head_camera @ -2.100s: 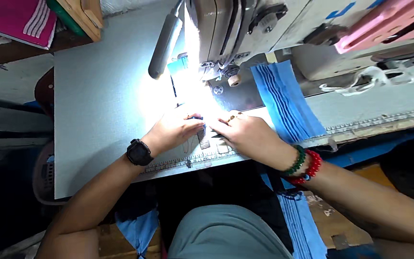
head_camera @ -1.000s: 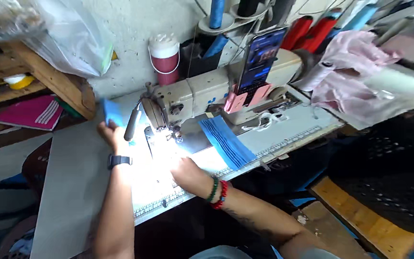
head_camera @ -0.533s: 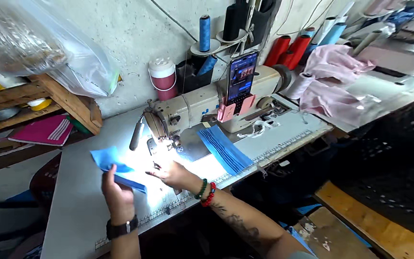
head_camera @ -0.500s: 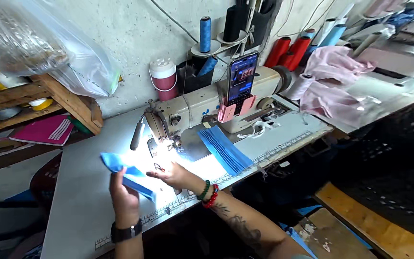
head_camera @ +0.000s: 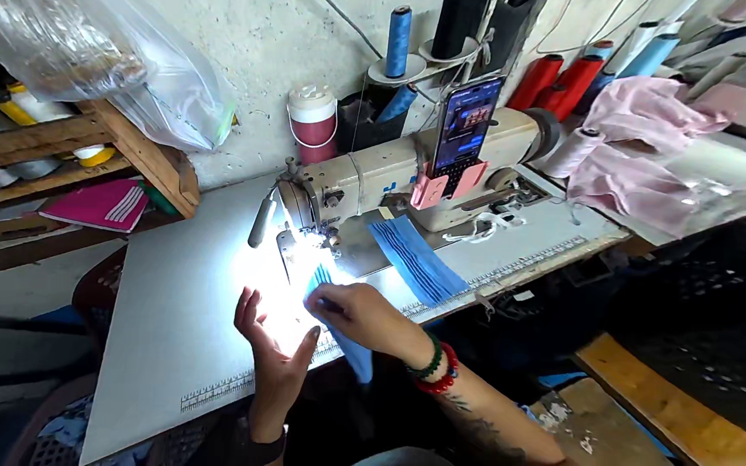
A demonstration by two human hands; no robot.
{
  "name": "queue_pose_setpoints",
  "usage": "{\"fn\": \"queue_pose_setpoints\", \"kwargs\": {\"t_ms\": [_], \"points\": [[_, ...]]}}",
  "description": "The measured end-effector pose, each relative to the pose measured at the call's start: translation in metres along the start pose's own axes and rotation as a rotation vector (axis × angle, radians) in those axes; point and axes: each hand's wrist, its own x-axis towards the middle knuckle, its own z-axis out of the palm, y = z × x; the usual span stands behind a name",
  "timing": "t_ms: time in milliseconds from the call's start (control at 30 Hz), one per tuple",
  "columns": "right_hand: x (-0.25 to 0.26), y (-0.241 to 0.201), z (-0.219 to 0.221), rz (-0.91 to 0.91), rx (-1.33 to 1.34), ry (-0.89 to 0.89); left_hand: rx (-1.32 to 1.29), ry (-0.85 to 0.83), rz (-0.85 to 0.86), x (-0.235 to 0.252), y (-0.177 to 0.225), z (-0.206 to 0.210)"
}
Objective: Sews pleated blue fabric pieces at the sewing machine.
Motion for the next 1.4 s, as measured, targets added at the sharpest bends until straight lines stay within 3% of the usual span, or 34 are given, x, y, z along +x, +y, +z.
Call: {"fn": "queue_pose_setpoints", "kwargs": {"t_ms": [67, 133, 233, 333, 400, 533, 667, 767, 867, 1067, 1400], "points": [[-0.015, -0.011, -0.014, -0.119, -0.018, -0.253, 0.222, -0.206, 0.175, 0.008, 0.017, -0.016], [-0.026, -0.020, -0.024, -0.213, 0.086, -0.413, 0.370, -0.486, 0.223, 0.011, 0.037, -0.028], [-0.041, -0.021, -0.035, -0.181, 0.159, -0.496, 0.341, -0.907, 0.200, 0.013, 0.041, -0.039], [-0.053, 0.000, -0.041, -0.012, 0.148, -0.554, 0.215, -1.044, 0.028, 0.016, 0.023, -0.047], [-0.056, 0.020, -0.042, 0.111, 0.082, -0.571, 0.223, -1.008, -0.098, 0.019, 0.004, -0.047], [-0.049, 0.048, -0.032, 0.241, -0.120, -0.361, 0.466, -0.849, -0.201, 0.027, -0.016, -0.035], [-0.039, 0.065, -0.022, 0.202, -0.351, -0.080, 0.737, -0.667, -0.001, 0.034, -0.018, -0.019], [-0.041, 0.061, -0.026, 0.148, -0.457, 0.025, 0.737, -0.584, 0.036, 0.038, -0.028, -0.019], [-0.058, 0.057, -0.028, 0.057, -0.410, 0.004, 0.638, -0.575, 0.081, 0.035, -0.039, -0.037], [-0.092, 0.059, -0.021, 0.098, -0.339, -0.122, 0.498, -0.661, 0.031, 0.013, -0.032, -0.076], [-0.100, 0.059, -0.018, 0.085, -0.369, -0.084, 0.562, -0.592, 0.008, -0.014, -0.024, -0.091]]}}
